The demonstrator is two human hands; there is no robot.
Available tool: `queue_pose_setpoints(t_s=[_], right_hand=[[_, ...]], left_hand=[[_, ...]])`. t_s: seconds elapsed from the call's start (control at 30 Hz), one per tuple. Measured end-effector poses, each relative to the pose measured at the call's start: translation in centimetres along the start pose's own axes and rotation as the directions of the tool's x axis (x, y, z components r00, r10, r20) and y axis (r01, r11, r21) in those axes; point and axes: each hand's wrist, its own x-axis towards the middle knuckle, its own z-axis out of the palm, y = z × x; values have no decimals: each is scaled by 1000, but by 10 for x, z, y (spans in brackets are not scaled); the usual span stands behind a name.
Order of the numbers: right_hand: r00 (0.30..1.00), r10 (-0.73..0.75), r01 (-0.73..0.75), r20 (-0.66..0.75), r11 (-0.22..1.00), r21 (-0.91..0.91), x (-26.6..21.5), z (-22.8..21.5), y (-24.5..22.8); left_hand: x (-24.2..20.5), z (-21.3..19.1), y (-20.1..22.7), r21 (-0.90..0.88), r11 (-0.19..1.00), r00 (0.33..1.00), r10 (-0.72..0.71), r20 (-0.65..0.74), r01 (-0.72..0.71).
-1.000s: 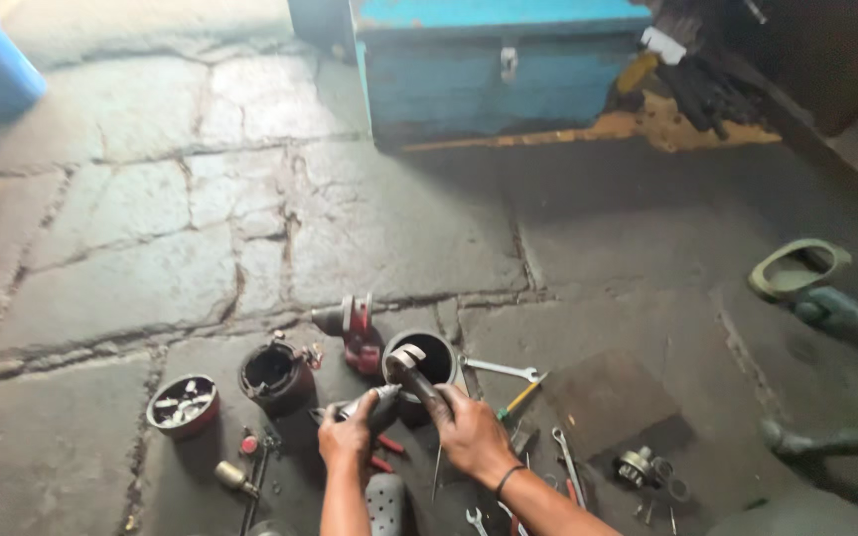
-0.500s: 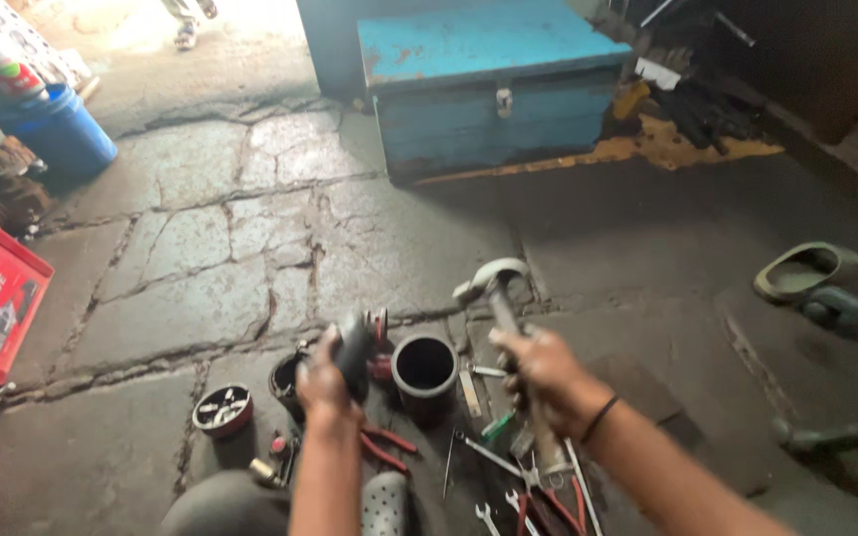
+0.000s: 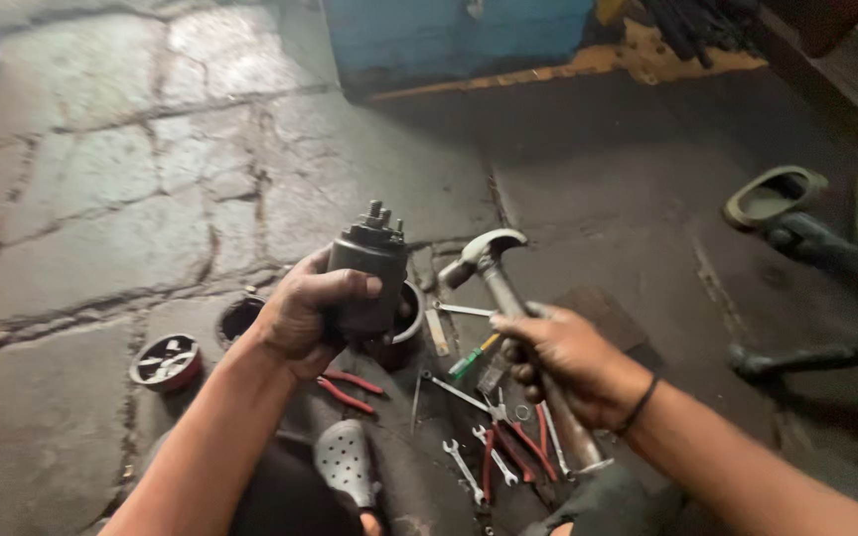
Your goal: The person sits on the floor and uses a hammer to repeatedly strike a cylindrical metal component, likely a motor or starter assembly. They rotate the component to hit different sides and occasionally inspect it between strikes. Various tools and parts are scattered on the floor around them.
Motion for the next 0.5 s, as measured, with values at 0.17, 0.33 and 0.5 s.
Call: queue_pose_setpoints(t_s=[0.17, 0.33, 0.5], right_hand=[[988, 154, -154, -1, 988, -20, 16, -2, 15], [975, 217, -221, 53, 971, 93, 30, -2, 16], [975, -70, 0, 210, 949, 316, 35, 4, 19]], left_hand=[[4, -4, -10, 39, 999, 996, -7, -90, 11], [4, 3, -23, 83, 992, 932, -57, -357, 92], [4, 12, -30, 484, 837, 870, 17, -493, 257]])
